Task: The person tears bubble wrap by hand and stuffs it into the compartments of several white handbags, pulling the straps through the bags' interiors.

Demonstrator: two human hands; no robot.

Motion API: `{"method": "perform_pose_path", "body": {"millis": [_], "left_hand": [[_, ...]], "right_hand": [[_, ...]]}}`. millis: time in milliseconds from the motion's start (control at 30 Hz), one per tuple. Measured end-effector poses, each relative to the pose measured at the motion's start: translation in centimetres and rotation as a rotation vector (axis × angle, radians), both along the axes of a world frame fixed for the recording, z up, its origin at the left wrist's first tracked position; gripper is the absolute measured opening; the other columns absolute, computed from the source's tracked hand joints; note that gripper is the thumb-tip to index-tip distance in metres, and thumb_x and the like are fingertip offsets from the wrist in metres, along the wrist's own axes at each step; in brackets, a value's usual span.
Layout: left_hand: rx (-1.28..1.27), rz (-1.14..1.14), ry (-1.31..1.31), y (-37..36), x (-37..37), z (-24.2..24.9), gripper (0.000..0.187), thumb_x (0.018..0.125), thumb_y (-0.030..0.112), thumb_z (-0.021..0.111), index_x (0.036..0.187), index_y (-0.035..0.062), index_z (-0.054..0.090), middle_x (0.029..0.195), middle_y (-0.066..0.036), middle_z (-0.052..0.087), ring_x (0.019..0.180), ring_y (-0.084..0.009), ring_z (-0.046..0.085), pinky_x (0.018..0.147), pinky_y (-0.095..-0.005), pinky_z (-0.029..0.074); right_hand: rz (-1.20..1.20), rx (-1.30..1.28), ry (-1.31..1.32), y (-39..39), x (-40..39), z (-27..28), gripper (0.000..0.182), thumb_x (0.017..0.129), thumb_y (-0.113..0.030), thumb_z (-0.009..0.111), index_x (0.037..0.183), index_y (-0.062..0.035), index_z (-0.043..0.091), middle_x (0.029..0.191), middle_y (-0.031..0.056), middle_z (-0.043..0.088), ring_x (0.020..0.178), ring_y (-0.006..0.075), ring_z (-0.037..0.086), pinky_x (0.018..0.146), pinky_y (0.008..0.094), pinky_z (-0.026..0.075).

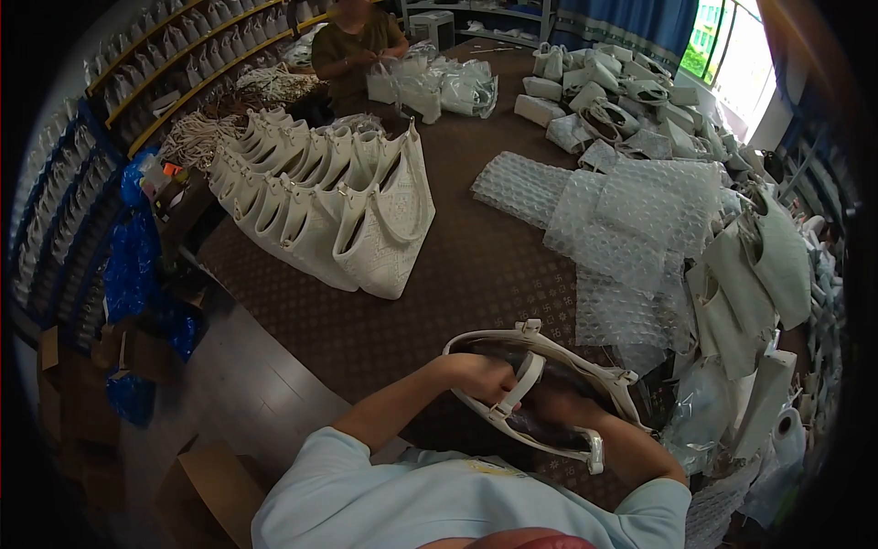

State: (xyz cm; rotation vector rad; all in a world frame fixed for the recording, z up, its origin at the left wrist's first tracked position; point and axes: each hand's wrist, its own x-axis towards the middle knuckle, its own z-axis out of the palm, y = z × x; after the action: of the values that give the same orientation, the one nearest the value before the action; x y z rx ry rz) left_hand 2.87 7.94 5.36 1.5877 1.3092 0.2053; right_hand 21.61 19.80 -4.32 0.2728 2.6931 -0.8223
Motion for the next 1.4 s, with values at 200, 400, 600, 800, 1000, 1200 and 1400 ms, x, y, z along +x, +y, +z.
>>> {"method": "perform_pose_path", "body": {"millis": [200,400,600,800,1000,1200,1400], "left_hand": [[-0.011,0.014,0.000,-0.1,0.0,-0.4,0.029,0.084,0.027,0.058,0.099,0.0042,0.066,0.079,-0.012,0.067,0.070,-0.0214,0.061,0.065,-0.0334,0.046],[0.002,0.009,-0.003,-0.1,0.0,-0.3,0.031,0.084,0.031,0.058,0.096,0.0041,0.067,0.075,-0.011,0.066,0.067,-0.0212,0.060,0.064,-0.0337,0.045],[0.004,0.005,0.003,-0.1,0.0,-0.2,0.034,0.085,0.035,0.058,0.092,0.0035,0.066,0.073,-0.012,0.064,0.065,-0.0220,0.058,0.063,-0.0343,0.045],[0.005,0.032,-0.033,-0.2,0.1,0.0,0.042,0.084,0.042,0.061,0.086,-0.0006,0.066,0.071,-0.014,0.063,0.067,-0.0236,0.060,0.064,-0.0348,0.045],[-0.010,0.017,0.001,0.1,-0.1,-1.2,0.039,0.084,0.039,0.061,0.088,0.0002,0.066,0.072,-0.013,0.063,0.069,-0.0222,0.060,0.065,-0.0338,0.046],[-0.062,0.084,-0.027,-0.2,-0.4,-1.3,0.036,0.085,0.037,0.060,0.090,0.0020,0.066,0.071,-0.009,0.064,0.068,-0.0189,0.060,0.064,-0.0314,0.047],[-0.032,0.127,-0.050,0.3,-0.9,-2.9,0.044,0.083,0.044,0.060,0.073,0.0011,0.063,0.062,-0.010,0.058,0.056,-0.0209,0.053,0.058,-0.0358,0.041]], "right_hand": [[-0.003,0.014,-0.037,0.0,0.0,0.0,0.023,0.073,-0.015,0.055,0.092,-0.0077,0.066,0.096,0.0175,0.064,0.089,0.0327,0.062,0.077,0.0414,0.049],[-0.012,0.009,-0.059,-0.3,-0.2,0.8,0.024,0.075,-0.016,0.054,0.094,-0.0083,0.067,0.099,0.0167,0.064,0.092,0.0326,0.061,0.079,0.0408,0.049],[-0.008,0.046,-0.112,-0.5,-0.5,1.0,0.026,0.076,-0.016,0.054,0.097,-0.0085,0.066,0.102,0.0164,0.063,0.095,0.0327,0.061,0.082,0.0413,0.048],[-0.028,0.036,-0.187,-0.4,-0.6,0.7,0.028,0.076,-0.016,0.054,0.101,-0.0089,0.065,0.105,0.0164,0.062,0.098,0.0319,0.060,0.085,0.0400,0.047],[0.001,-0.089,-0.085,0.8,0.2,-2.2,0.030,0.081,-0.020,0.054,0.106,-0.0068,0.064,0.106,0.0178,0.062,0.097,0.0314,0.060,0.086,0.0377,0.046],[-0.163,-0.409,-0.426,0.4,-0.8,11.4,0.045,0.093,-0.039,0.047,0.123,-0.0079,0.054,0.111,0.0116,0.062,0.101,0.0195,0.057,0.091,0.0328,0.043],[-0.268,-0.822,-0.176,1.4,4.7,15.3,0.055,0.089,-0.038,0.056,0.126,0.0004,0.049,0.123,0.0098,0.055,0.111,0.0180,0.052,0.094,0.0309,0.040]]}}
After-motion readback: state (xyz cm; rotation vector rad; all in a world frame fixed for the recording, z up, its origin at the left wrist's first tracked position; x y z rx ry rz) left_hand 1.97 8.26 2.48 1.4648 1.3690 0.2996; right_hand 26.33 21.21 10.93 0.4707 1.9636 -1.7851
